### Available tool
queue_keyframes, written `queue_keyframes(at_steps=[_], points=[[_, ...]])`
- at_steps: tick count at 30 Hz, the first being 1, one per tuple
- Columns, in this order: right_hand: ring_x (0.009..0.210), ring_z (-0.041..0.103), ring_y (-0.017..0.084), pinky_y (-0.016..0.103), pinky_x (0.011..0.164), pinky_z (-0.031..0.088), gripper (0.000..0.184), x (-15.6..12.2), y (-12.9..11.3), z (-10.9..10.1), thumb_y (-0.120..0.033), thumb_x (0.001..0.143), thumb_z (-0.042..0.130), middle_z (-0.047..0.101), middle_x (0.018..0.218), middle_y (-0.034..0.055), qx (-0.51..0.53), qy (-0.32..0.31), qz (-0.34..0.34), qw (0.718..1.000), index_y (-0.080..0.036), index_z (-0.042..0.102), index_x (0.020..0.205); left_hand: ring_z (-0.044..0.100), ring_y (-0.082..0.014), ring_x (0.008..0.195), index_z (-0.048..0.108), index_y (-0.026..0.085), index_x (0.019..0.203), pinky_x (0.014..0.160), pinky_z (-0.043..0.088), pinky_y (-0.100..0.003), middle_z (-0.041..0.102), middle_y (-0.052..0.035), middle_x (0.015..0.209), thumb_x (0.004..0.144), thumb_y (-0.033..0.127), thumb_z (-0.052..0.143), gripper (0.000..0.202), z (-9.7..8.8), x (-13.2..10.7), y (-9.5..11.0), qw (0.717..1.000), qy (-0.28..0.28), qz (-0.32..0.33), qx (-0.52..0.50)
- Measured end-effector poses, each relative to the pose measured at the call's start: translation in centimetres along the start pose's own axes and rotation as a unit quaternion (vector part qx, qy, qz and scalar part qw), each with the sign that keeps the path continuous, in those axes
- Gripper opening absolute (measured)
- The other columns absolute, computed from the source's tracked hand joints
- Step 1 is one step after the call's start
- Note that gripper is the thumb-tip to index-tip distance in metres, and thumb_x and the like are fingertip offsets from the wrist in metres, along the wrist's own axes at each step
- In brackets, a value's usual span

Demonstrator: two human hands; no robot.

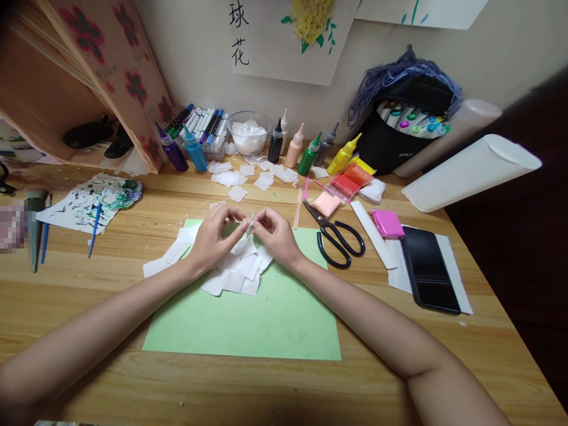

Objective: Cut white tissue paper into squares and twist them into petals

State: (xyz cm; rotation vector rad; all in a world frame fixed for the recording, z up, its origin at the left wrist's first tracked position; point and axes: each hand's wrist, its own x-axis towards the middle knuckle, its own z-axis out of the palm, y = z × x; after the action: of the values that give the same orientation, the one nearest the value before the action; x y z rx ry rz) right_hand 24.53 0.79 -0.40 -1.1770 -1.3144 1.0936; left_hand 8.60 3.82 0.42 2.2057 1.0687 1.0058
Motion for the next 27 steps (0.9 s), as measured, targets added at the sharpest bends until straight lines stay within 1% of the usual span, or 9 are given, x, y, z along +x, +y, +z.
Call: queue_keyframes(at_steps=[2,5,10,14,17,20,23,27], points=[[0.058,0.048,0.010,0.025,0.056,0.040,0.016,-0.05,-0.06,0.00,-0.031,0.081,0.056,0.055,0.068,-0.0010,-0.006,-0.004,-0.002,1.000,-0.018,0.050,0.073,0.052,-0.0165,0.079,0.053,0.019,0.084,0.070,0.042,-0.031,0.060,-0.0033,0.082,0.084,0.033,0.056,0.015,0.01,-0.08,0.11,1.000,-0.010,0.017,0.008],[0.059,0.049,0.010,0.025,0.058,0.041,0.018,-0.10,-0.14,0.00,-0.033,0.081,0.057,0.055,0.070,-0.0007,-0.004,-0.010,-0.001,1.000,-0.019,0.050,0.073,0.052,-0.0159,0.075,0.052,0.019,0.078,0.068,0.041,-0.031,0.059,-0.0023,0.078,0.086,0.030,0.053,0.014,0.12,-0.16,0.03,1.000,-0.015,0.019,0.013],[0.059,0.051,0.010,0.026,0.058,0.043,0.023,-0.09,-0.04,0.06,-0.039,0.081,0.058,0.054,0.071,-0.0006,0.009,-0.009,0.007,1.000,-0.019,0.049,0.073,0.051,-0.0143,0.070,0.049,0.019,0.074,0.063,0.039,-0.029,0.057,-0.0009,0.073,0.086,0.027,0.052,0.015,0.23,-0.12,-0.19,1.000,0.008,0.004,0.013],[0.063,0.051,0.011,0.025,0.059,0.042,0.024,-0.13,0.08,0.23,-0.042,0.082,0.058,0.055,0.074,-0.0005,-0.009,-0.012,0.015,1.000,-0.019,0.049,0.079,0.051,-0.0140,0.072,0.050,0.019,0.076,0.064,0.040,-0.029,0.057,-0.0008,0.074,0.085,0.025,0.054,0.012,0.22,-0.10,-0.24,1.000,0.011,0.019,0.005],[0.067,0.051,0.011,0.024,0.060,0.041,0.023,-0.19,0.06,0.34,-0.040,0.084,0.056,0.054,0.075,-0.0006,-0.029,-0.019,0.011,0.999,-0.019,0.050,0.080,0.051,-0.0145,0.074,0.051,0.019,0.078,0.066,0.041,-0.030,0.057,-0.0014,0.075,0.086,0.025,0.054,0.010,0.23,-0.14,-0.20,0.999,-0.002,0.034,0.001],[0.065,0.050,0.011,0.025,0.061,0.040,0.020,-0.22,0.02,0.32,-0.037,0.087,0.052,0.052,0.073,-0.0012,-0.034,-0.022,-0.001,0.999,-0.019,0.051,0.079,0.051,-0.0148,0.074,0.050,0.019,0.078,0.066,0.041,-0.030,0.056,-0.0016,0.076,0.086,0.025,0.052,0.011,0.20,-0.14,-0.07,0.999,-0.006,0.033,-0.001],[0.063,0.049,0.011,0.025,0.061,0.039,0.019,-0.18,0.07,0.16,-0.034,0.087,0.052,0.052,0.071,-0.0016,-0.036,-0.013,-0.007,0.999,-0.019,0.050,0.076,0.049,-0.0144,0.071,0.047,0.020,0.076,0.064,0.040,-0.029,0.055,-0.0011,0.074,0.085,0.022,0.052,0.010,0.09,-0.03,0.06,1.000,0.003,0.025,0.002],[0.061,0.049,0.011,0.026,0.061,0.040,0.020,-0.18,0.18,0.02,-0.034,0.087,0.050,0.053,0.070,-0.0015,-0.023,0.002,-0.010,1.000,-0.019,0.049,0.075,0.047,-0.0133,0.067,0.045,0.020,0.074,0.060,0.038,-0.028,0.053,-0.0001,0.071,0.083,0.018,0.051,0.012,0.00,0.13,0.04,1.000,0.027,0.000,-0.004]])
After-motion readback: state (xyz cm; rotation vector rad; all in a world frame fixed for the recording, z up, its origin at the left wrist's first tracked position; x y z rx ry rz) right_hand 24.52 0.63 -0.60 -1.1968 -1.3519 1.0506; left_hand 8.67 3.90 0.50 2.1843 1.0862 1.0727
